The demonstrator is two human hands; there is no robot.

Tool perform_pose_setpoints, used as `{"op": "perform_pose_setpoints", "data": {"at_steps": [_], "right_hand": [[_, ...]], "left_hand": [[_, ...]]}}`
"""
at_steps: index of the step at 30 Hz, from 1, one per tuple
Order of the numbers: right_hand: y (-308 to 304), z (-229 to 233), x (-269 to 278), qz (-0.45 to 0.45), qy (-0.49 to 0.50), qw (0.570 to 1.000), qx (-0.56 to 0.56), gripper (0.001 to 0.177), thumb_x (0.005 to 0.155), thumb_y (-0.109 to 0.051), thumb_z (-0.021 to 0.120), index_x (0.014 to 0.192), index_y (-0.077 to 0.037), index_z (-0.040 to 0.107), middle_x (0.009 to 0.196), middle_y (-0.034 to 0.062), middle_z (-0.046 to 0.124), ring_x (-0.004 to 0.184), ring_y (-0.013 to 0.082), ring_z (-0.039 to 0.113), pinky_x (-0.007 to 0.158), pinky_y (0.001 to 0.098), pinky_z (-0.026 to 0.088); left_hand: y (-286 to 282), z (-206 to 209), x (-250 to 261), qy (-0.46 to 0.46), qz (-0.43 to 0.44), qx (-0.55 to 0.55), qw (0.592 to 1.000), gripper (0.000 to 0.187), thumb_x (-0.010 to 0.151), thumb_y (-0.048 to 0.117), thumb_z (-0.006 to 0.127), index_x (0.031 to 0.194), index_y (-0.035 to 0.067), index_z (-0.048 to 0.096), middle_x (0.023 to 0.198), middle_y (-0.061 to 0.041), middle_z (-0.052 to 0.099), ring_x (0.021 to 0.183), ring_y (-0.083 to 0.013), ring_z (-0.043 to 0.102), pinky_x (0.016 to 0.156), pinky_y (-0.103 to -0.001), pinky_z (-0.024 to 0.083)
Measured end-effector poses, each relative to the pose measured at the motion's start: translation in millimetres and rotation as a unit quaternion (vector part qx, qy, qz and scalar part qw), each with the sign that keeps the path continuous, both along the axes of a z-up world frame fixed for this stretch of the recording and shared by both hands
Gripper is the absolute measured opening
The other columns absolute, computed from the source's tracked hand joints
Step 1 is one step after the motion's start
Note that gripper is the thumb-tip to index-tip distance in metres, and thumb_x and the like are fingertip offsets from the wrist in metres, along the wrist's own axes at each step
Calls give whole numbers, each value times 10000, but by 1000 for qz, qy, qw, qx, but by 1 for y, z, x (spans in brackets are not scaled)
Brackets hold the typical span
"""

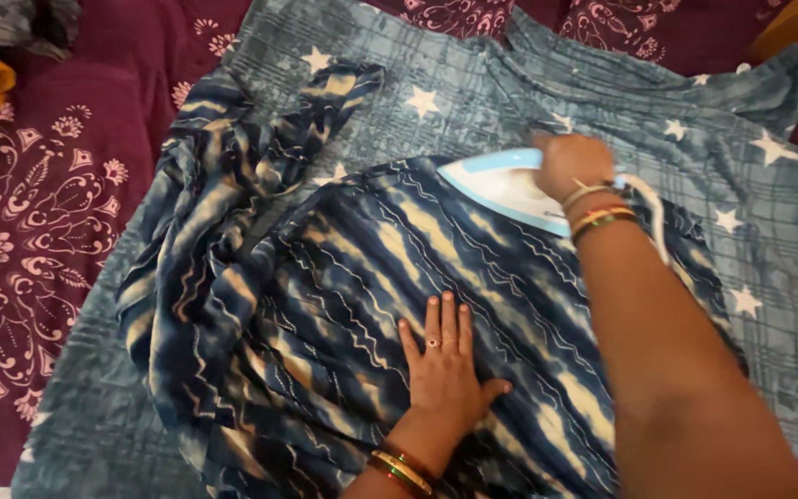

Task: The person irons a blue and white tie-dye patterned cloth laid on a bed. They repeatedly smooth the fabric with one hand and move a blue and white iron over the surface with the other, periodically lifting and repositioning the cloth to cover different areas.

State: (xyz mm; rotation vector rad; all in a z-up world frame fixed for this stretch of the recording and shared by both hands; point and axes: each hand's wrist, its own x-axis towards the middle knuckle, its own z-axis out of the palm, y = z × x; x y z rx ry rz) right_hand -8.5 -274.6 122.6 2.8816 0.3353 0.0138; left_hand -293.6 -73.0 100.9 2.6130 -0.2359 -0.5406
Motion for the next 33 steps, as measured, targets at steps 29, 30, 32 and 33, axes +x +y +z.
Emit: {"op": "perform_pose_setpoints", "data": {"at_steps": [29, 30, 32, 33], "right_hand": [[-144, 32, -209, -197, -7, 979, -48, 278, 876, -364, 668, 1111, -236, 744, 935, 183, 762, 854, 393, 751, 742, 516, 603], [-150, 26, -188, -211, -21, 976, -55, 271, 895, -391, 657, 1099, -239, 751, 946, 189, 760, 868, 402, 749, 749, 521, 601], [-158, 20, -146, -225, -39, 973, -24, 371, 907, -452, 642, 1149, -188, 737, 942, 217, 757, 853, 424, 744, 744, 539, 592], [-161, 18, -127, -236, -48, 970, -30, 488, 911, -571, 648, 1150, -153, 730, 964, 231, 753, 881, 425, 740, 752, 536, 592]], "left_hand": [[-14, 6, -12, -22, -59, -1, 998, 1176, 812, 732, 628, 1594, 29, 102, 1694, -151, 30, 1561, -299, -21, 1187, -678, -10], [-14, 7, -11, -21, -58, 0, 998, 1174, 810, 735, 621, 1594, 32, 102, 1694, -150, 28, 1558, -297, -23, 1185, -675, -10], [-14, 12, -9, 12, -66, 17, 998, 1170, 810, 738, 617, 1594, 46, 92, 1695, -135, 12, 1558, -289, -41, 1186, -680, -19], [-15, 14, -8, 30, -68, 24, 997, 1168, 810, 740, 614, 1594, 53, 88, 1696, -127, 4, 1558, -285, -50, 1187, -682, -23]]}}
